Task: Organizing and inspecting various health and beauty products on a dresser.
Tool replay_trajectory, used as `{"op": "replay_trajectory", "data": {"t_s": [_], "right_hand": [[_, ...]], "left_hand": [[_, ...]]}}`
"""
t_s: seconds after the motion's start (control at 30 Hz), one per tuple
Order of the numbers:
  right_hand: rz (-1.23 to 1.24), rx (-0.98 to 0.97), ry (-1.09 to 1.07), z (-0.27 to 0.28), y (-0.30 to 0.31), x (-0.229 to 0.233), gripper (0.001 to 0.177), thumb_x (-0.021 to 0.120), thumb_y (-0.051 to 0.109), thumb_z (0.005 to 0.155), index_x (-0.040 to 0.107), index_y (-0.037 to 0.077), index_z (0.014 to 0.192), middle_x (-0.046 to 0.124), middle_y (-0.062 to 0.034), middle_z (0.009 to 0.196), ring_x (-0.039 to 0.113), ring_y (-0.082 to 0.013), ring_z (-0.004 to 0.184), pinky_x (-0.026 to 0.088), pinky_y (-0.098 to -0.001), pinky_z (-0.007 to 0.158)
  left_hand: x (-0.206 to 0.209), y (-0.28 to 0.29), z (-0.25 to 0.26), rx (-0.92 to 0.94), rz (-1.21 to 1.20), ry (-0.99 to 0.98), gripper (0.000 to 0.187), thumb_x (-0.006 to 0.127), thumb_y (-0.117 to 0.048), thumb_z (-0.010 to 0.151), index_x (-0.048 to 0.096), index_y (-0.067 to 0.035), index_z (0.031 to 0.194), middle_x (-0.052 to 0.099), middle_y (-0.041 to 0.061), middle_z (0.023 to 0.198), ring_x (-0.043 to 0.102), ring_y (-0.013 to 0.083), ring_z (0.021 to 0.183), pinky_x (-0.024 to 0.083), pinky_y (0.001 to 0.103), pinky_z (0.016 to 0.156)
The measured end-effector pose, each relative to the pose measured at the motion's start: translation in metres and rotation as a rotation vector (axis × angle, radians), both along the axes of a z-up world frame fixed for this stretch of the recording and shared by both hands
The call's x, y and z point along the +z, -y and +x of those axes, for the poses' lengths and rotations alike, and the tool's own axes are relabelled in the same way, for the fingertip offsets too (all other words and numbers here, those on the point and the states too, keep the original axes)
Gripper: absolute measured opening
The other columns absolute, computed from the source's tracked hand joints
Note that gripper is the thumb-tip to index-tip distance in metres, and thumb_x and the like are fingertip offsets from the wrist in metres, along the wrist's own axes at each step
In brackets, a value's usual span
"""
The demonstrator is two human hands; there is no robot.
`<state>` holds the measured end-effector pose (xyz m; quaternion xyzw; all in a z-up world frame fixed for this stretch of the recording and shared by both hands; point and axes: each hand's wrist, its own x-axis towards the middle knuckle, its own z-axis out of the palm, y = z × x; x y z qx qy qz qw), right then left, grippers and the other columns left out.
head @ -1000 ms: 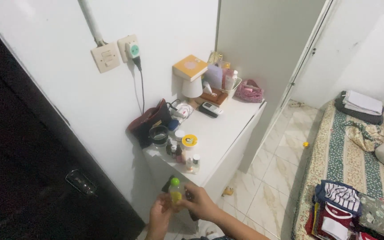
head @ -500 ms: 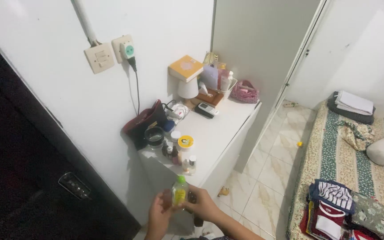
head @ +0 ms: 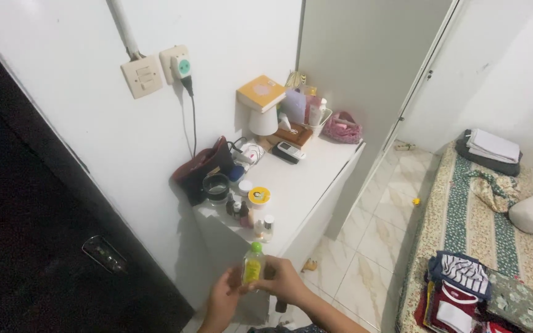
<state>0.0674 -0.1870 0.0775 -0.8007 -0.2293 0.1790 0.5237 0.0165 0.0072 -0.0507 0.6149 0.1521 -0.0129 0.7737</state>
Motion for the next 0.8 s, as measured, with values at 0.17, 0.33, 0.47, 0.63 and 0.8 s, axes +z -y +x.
{"op": "replay_trajectory", "data": {"t_s": [0.17, 0.33, 0.47, 0.63, 0.8], "right_hand": [[-0.037, -0.062, -0.019, 0.002, 0.000, 0.005, 0.037, 0.098, 0.020, 0.064, 0.076, 0.008, 0.093, 0.068, 0.0004, 0.065, 0.054, -0.0087, 0.055, 0.045, -0.0228, 0.053], [-0.084, -0.080, 0.027, 0.000, 0.001, 0.012, 0.035, 0.099, 0.022, 0.063, 0.077, 0.009, 0.087, 0.063, 0.0022, 0.060, 0.048, -0.0087, 0.051, 0.040, -0.0232, 0.049], [-0.096, -0.128, -0.060, 0.002, 0.004, 0.015, 0.026, 0.096, 0.017, 0.070, 0.074, 0.007, 0.081, 0.066, 0.0004, 0.061, 0.058, -0.0084, 0.051, 0.046, -0.0222, 0.048], [-0.198, -0.134, -0.002, 0.010, 0.014, 0.019, 0.028, 0.091, 0.026, 0.080, 0.068, 0.011, 0.081, 0.068, 0.0000, 0.065, 0.062, -0.0082, 0.053, 0.050, -0.0216, 0.050], [-0.045, -0.123, 0.136, 0.012, 0.023, 0.010, 0.039, 0.086, 0.017, 0.079, 0.076, 0.009, 0.115, 0.066, 0.0012, 0.064, 0.057, -0.0070, 0.054, 0.048, -0.0222, 0.050]], "left_hand": [[0.036, 0.003, -0.013, -0.089, 0.263, -0.018, 0.046, 0.076, -0.023, 0.088, 0.065, -0.005, 0.129, 0.078, 0.009, 0.104, 0.074, 0.0153, 0.091, 0.059, 0.030, 0.081], [0.029, 0.002, -0.011, -0.065, 0.191, -0.128, 0.049, 0.082, -0.015, 0.084, 0.066, -0.002, 0.128, 0.079, 0.011, 0.110, 0.076, 0.0181, 0.098, 0.062, 0.031, 0.087], [0.018, 0.001, -0.011, -0.006, 0.023, -0.015, 0.049, 0.080, 0.001, 0.083, 0.065, 0.003, 0.130, 0.079, 0.016, 0.111, 0.074, 0.0214, 0.099, 0.059, 0.034, 0.090], [0.053, 0.006, -0.017, -0.065, 0.437, -0.236, 0.043, 0.078, -0.010, 0.088, 0.067, -0.011, 0.129, 0.081, 0.005, 0.110, 0.078, 0.0131, 0.098, 0.062, 0.030, 0.091], [0.024, 0.003, -0.015, -0.038, 0.427, 0.043, 0.044, 0.081, 0.001, 0.079, 0.074, -0.008, 0.122, 0.074, 0.003, 0.110, 0.072, 0.0128, 0.092, 0.060, 0.028, 0.084]]}}
